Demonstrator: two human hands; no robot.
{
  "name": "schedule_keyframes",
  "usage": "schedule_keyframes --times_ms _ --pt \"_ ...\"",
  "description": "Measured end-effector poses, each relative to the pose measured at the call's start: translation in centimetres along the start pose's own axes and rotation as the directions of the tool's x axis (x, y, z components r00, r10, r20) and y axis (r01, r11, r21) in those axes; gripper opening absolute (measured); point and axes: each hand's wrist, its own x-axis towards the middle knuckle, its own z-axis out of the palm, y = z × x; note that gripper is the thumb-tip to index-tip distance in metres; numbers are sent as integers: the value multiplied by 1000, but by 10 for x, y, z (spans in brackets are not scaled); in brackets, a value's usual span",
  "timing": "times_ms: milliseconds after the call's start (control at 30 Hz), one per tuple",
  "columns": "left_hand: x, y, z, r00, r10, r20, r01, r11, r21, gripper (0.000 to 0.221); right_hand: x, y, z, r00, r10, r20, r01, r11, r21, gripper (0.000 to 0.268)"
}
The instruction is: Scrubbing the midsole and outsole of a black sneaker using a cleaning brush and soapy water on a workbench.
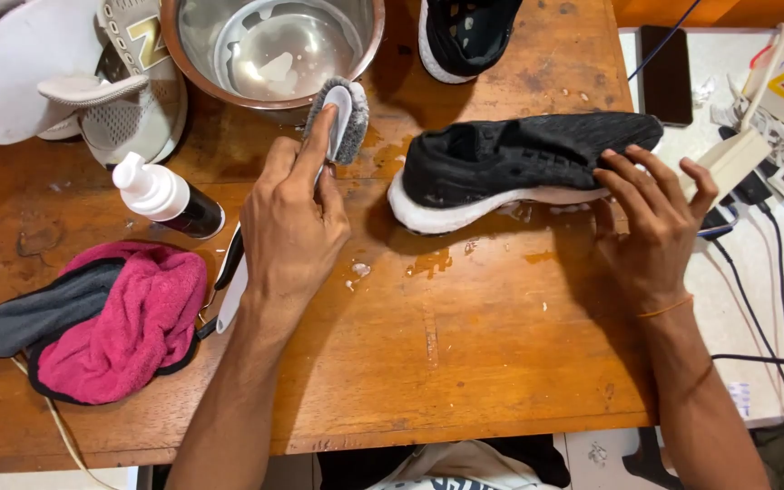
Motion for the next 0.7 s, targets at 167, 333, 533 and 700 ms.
schedule_keyframes --times_ms 167,333,533,700 --pt "0 2 1 1000 19 8 -19 1000 5 67 0 -13 -10 991 81 108 -84 996 28 34" --pt "-1 4 6 999 39 5 -39 999 35 63 27 -55 -34 993 118 14 -118 963 243 30" --pt "-5 9 9 995 100 28 -101 994 40 60 52 -87 -7 981 -170 94 134 943 305 57" --pt "-9 0 21 975 222 -20 -221 975 32 66 47 -81 24 967 -16 253 -79 930 359 49"
